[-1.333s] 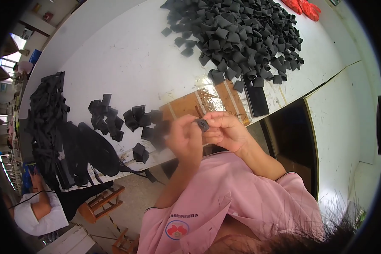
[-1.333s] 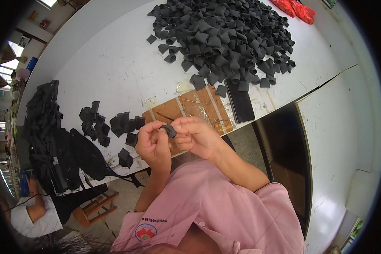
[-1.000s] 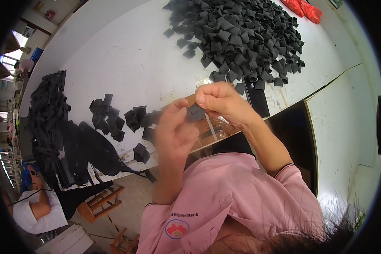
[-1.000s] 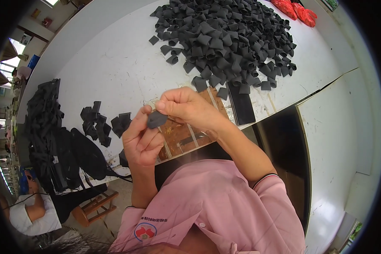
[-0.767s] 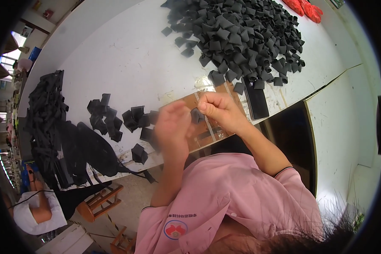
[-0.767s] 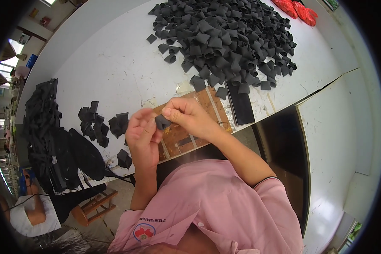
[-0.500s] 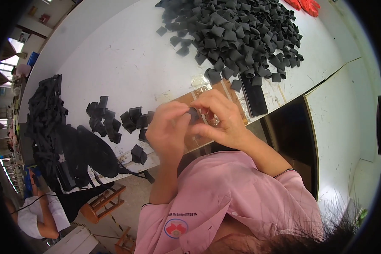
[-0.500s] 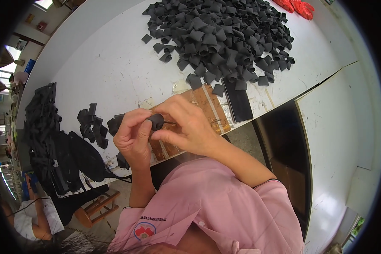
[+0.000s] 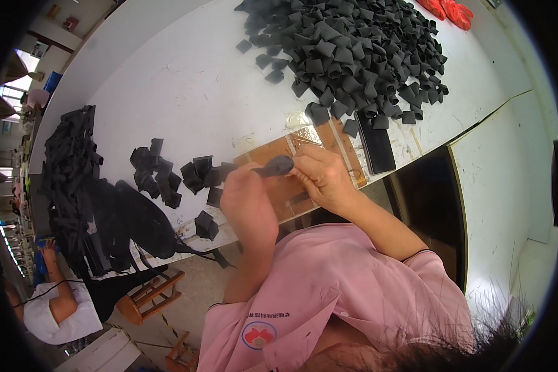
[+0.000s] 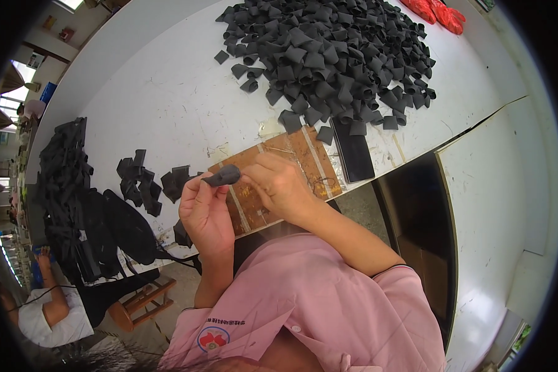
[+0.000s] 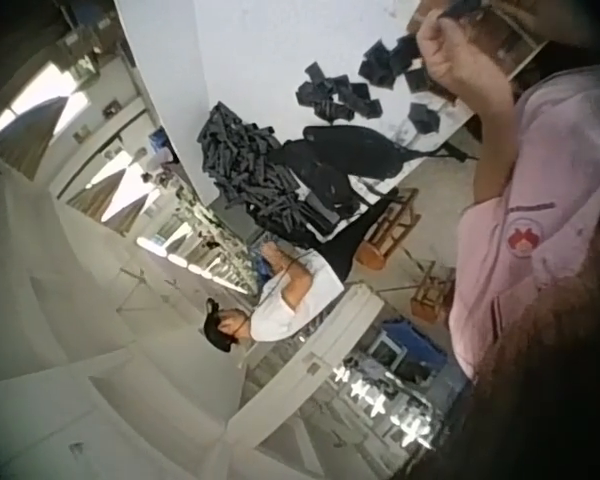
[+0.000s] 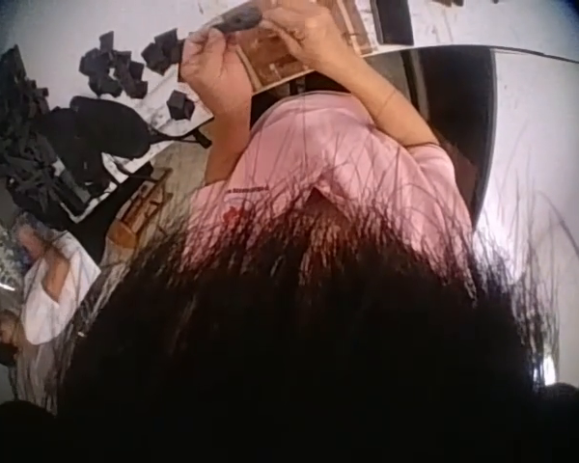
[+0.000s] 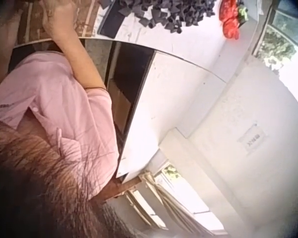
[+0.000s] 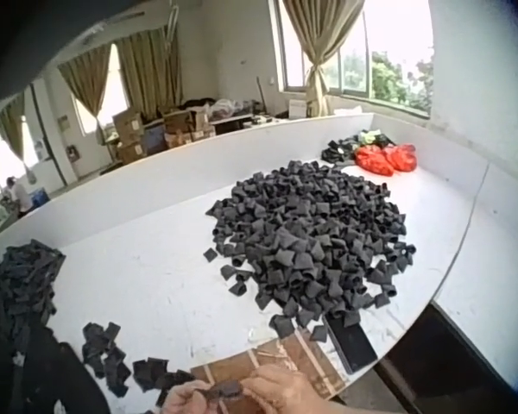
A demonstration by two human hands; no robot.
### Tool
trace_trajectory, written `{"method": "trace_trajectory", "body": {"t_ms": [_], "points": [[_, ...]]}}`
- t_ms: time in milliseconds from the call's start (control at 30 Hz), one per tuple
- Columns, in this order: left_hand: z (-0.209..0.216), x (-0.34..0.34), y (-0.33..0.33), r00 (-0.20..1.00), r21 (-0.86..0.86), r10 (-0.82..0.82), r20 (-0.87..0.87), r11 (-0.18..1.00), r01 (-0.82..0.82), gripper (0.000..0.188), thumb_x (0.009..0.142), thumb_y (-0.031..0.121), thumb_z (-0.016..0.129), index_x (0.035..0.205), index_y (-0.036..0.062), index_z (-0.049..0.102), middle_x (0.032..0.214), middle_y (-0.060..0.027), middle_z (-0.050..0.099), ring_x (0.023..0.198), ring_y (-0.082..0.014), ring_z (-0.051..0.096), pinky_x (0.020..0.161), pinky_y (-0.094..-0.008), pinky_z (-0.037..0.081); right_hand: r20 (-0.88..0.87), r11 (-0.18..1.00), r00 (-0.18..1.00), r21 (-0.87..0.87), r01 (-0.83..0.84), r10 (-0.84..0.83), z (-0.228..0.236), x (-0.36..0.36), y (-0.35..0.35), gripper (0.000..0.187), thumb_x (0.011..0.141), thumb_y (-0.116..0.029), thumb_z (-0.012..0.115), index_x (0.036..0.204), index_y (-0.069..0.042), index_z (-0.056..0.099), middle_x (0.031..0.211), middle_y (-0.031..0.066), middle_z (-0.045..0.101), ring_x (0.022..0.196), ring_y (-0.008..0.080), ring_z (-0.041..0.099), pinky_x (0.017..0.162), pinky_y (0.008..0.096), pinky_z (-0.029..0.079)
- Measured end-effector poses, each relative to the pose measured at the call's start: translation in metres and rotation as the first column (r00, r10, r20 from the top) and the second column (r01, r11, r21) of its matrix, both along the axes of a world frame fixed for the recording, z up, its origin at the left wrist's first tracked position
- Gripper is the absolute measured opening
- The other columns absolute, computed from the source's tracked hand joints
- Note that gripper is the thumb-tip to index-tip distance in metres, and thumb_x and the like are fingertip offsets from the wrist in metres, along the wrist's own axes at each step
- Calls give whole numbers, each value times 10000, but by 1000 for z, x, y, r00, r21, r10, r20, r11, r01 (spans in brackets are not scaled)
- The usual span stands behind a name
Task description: Manual assembly of small black foam parts onto a thin wire or cord using an application tool and adhesive.
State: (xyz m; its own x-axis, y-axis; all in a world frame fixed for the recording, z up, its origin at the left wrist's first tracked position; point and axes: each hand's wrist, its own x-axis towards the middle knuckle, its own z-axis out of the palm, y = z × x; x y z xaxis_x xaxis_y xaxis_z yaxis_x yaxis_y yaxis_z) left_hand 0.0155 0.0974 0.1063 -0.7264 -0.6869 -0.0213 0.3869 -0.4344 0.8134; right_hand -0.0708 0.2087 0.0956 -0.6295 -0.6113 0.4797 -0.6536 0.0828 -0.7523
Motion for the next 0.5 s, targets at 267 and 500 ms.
{"method": "trace_trajectory", "body": {"t_ms": [267, 500], "points": [[9, -2, 1, 1000, -21, -11, -13, 1000, 11, 97, 843, 50, 479, 884, -30, 513, 869, -108, 555, 805, -149, 529, 754, -274, 418, -236, 998, 971, -64, 21, -36, 35, -3, -3, 220, 671, -64, 646, 868, 14, 587, 712, 98, 552, 595, 210, 539, 492, 276, 428], [8, 6, 5, 994, -198, 36, 101, 980, -15, 103, 832, 15, 453, 904, -35, 507, 900, -101, 537, 807, -152, 521, 774, -284, 408, -156, 993, 981, -22, -120, 115, 23, -15, -4, 115, 696, -50, 622, 780, 18, 582, 677, 84, 535, 590, 210, 530, 505, 297, 415]]}}
